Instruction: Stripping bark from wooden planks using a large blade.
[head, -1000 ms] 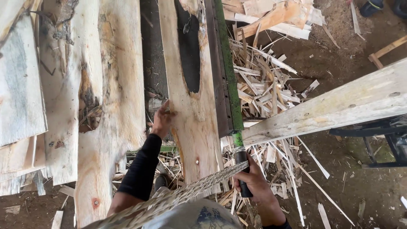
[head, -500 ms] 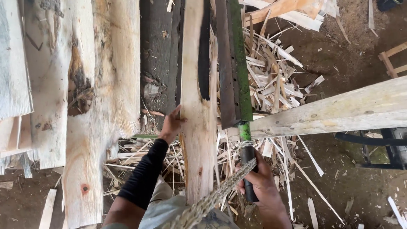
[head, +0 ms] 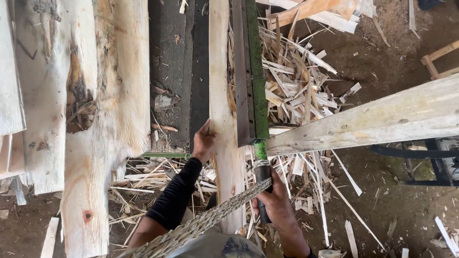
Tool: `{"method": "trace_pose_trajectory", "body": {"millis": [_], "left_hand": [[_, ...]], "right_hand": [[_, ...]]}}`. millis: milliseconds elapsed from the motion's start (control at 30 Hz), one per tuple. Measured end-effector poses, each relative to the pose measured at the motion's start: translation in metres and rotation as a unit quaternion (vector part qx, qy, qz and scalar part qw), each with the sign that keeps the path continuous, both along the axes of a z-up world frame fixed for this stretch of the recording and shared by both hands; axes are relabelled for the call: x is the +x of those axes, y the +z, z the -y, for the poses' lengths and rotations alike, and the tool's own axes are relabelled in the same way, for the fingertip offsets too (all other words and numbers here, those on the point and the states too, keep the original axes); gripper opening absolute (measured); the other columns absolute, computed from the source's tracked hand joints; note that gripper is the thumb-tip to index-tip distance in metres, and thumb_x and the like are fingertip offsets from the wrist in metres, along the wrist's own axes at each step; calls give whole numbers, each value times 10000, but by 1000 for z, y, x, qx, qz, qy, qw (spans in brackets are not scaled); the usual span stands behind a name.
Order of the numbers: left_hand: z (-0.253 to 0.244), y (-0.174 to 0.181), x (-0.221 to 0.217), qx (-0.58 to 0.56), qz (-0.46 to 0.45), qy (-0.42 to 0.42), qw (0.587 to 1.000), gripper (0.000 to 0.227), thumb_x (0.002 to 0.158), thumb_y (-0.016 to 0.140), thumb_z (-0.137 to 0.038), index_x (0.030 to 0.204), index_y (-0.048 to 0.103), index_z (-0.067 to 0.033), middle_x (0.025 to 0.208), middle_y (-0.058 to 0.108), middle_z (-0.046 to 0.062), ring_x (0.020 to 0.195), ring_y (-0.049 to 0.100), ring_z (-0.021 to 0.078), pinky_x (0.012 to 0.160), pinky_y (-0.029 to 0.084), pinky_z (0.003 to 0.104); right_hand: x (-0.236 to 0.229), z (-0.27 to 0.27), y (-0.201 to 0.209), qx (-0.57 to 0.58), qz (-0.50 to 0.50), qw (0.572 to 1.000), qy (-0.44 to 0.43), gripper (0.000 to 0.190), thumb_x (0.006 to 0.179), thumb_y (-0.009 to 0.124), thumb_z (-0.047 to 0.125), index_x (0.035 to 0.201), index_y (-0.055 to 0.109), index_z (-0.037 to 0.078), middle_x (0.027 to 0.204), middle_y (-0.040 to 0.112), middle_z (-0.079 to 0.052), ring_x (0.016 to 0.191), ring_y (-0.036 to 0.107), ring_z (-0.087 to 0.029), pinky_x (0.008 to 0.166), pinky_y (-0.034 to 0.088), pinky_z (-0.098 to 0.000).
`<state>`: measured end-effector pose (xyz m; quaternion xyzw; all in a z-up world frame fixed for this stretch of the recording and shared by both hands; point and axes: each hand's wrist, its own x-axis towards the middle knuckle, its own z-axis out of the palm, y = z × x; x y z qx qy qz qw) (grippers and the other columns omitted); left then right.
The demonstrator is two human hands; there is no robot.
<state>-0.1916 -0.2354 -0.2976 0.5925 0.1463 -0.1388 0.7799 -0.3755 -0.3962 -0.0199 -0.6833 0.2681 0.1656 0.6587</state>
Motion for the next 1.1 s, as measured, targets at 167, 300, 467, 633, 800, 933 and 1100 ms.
{"method": "trace_pose_trajectory", "body": {"millis": [167, 300, 467, 633, 800, 933, 1100], "left_hand": [[-8, 17, 20, 4, -56, -25, 998, 682, 951, 616, 85, 1582, 422, -82, 1333, 687, 139, 1000, 630, 155, 885, 555, 269], [-4, 10, 22, -3, -48, -20, 999, 684, 938, 616, 99, 1570, 409, -60, 1419, 637, 99, 1086, 639, 161, 966, 538, 287], [1, -9, 25, -60, -27, -21, 998, 703, 926, 617, 96, 1565, 363, -47, 1469, 571, 86, 1164, 648, 156, 1049, 552, 296], [7, 14, 23, -50, -56, -25, 997, 691, 945, 625, 71, 1574, 366, -52, 1441, 599, 128, 1146, 647, 175, 1030, 559, 318], [7, 18, 23, -16, -69, -45, 996, 688, 961, 626, 41, 1579, 344, -61, 1417, 614, 131, 1130, 670, 169, 1012, 587, 307], [4, 13, 22, -37, -56, -40, 997, 693, 955, 622, 49, 1582, 348, -62, 1420, 625, 124, 1124, 668, 167, 1002, 585, 304], [3, -3, 17, -89, -36, -18, 995, 685, 954, 588, 77, 1586, 358, -53, 1449, 597, 123, 1143, 645, 165, 997, 561, 315]], "right_hand": [[0, -1, -3, -17, 24, 1000, -1, 626, 760, 598, 62, 1372, 465, 77, 720, 572, -82, 484, 628, -175, 384, 571, -330], [0, -2, -7, 16, 21, 1000, -17, 686, 743, 587, 43, 1407, 430, 103, 712, 569, -84, 484, 616, -169, 374, 554, -326], [-2, -10, -13, -30, 23, 999, 4, 625, 843, 606, 22, 1440, 429, 65, 720, 580, -100, 499, 622, -175, 392, 539, -335], [-5, -2, -29, -46, 12, 999, 19, 688, 844, 577, 15, 1503, 400, 102, 695, 628, -157, 465, 620, -187, 393, 544, -344], [7, -15, -4, -120, -44, 991, 32, 766, 861, 650, 58, 1544, 325, 177, 824, 655, -110, 512, 650, -178, 420, 567, -357], [6, -16, -13, -186, -70, 978, 55, 778, 901, 687, 139, 1572, 299, 201, 878, 664, -149, 548, 697, -236, 443, 597, -377], [-11, -5, -50, -239, 6, 967, 85, 667, 883, 680, 117, 1492, 408, 113, 1087, 699, -171, 790, 746, -237, 532, 680, -365]]}}
